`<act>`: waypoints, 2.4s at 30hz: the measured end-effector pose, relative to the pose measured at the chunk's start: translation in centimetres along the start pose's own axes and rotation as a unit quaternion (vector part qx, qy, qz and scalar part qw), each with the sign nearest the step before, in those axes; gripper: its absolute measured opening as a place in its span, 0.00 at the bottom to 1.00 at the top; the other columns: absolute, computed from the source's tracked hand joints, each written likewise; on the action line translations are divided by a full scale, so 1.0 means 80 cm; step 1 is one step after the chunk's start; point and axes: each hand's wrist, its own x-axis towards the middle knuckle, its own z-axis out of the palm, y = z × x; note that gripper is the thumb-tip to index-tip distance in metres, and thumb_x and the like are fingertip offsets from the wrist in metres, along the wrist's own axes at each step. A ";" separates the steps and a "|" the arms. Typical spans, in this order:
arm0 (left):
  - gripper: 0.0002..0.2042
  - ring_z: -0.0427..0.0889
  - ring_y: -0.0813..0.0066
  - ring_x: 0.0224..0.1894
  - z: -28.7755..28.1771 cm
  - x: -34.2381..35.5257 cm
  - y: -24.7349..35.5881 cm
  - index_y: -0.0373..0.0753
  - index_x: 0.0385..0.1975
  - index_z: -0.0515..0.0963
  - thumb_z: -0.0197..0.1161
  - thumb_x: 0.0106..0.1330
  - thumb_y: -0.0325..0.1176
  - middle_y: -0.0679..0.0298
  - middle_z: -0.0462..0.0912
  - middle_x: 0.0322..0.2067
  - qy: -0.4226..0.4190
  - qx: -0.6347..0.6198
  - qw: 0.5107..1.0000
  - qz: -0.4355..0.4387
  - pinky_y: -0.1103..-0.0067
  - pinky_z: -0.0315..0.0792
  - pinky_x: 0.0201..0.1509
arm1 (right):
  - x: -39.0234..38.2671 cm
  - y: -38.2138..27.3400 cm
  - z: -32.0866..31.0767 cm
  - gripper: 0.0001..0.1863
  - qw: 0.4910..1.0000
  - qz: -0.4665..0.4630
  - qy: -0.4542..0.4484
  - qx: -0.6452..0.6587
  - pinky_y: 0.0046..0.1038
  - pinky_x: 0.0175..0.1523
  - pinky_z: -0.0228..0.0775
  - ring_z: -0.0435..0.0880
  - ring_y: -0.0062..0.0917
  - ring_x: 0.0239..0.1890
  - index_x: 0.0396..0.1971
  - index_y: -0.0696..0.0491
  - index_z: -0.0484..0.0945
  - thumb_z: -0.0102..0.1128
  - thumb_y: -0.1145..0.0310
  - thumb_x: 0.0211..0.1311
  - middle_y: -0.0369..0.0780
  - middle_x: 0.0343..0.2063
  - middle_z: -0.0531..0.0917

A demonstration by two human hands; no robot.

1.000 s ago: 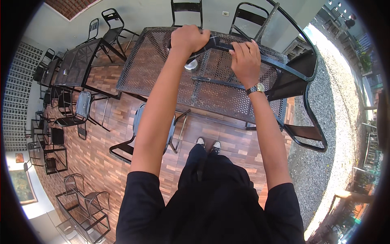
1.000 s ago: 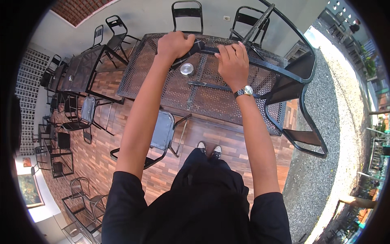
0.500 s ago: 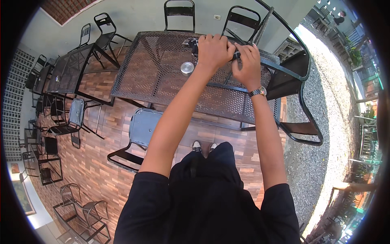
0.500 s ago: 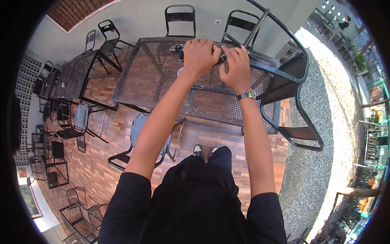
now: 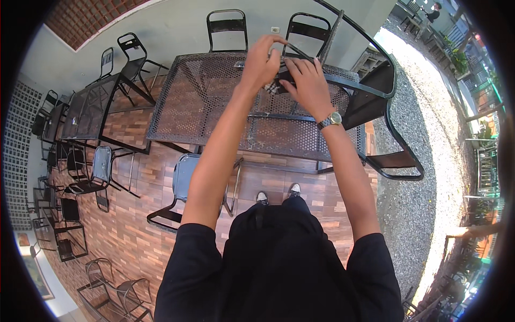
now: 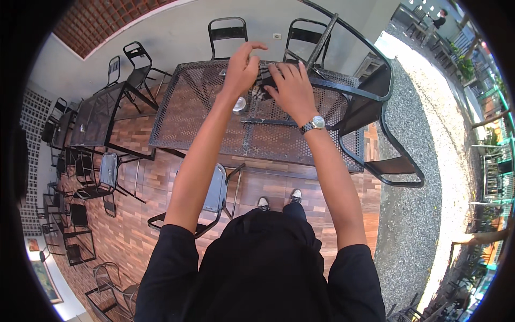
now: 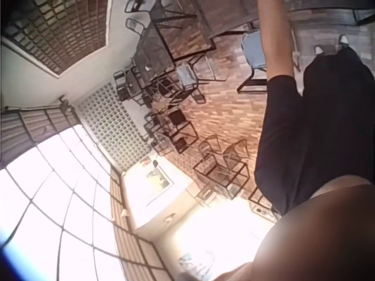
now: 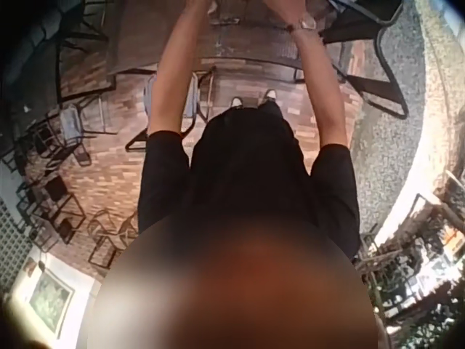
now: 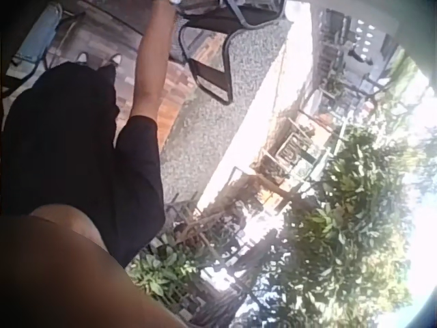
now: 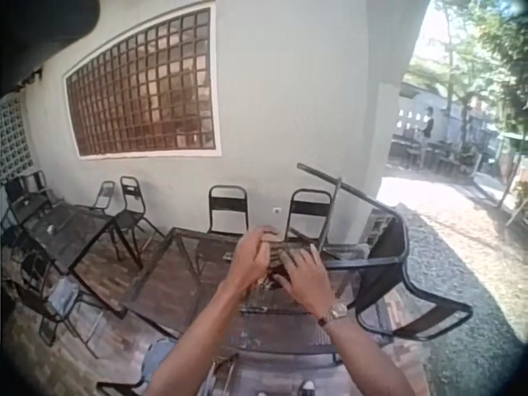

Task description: Repairing the frame of a metal chair by wrapping it with tape or protective material.

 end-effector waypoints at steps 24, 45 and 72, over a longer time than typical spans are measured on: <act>0.21 0.78 0.60 0.59 0.020 -0.035 -0.015 0.41 0.52 0.82 0.61 0.69 0.50 0.60 0.85 0.52 -0.046 0.335 0.933 0.123 0.53 0.59 0.69 | -0.062 0.086 -0.065 0.18 0.894 0.266 0.134 0.334 0.36 0.60 0.74 0.83 0.48 0.53 0.57 0.59 0.77 0.59 0.67 0.74 0.52 0.51 0.84; 0.23 0.77 0.66 0.60 0.109 -0.050 0.029 0.44 0.68 0.73 0.53 0.75 0.40 0.65 0.83 0.55 -0.048 0.368 0.915 0.159 0.66 0.62 0.66 | -0.079 0.144 -0.039 0.19 0.995 -0.028 0.047 0.085 0.38 0.56 0.75 0.83 0.34 0.52 0.50 0.48 0.84 0.69 0.56 0.61 0.36 0.52 0.84; 0.21 0.73 0.60 0.64 0.128 -0.071 0.023 0.42 0.66 0.72 0.54 0.74 0.33 0.61 0.79 0.58 -0.011 0.359 0.929 0.086 0.62 0.59 0.71 | -0.063 0.135 -0.022 0.22 0.996 -0.042 0.007 0.077 0.36 0.54 0.73 0.82 0.30 0.52 0.56 0.39 0.83 0.69 0.59 0.60 0.33 0.57 0.83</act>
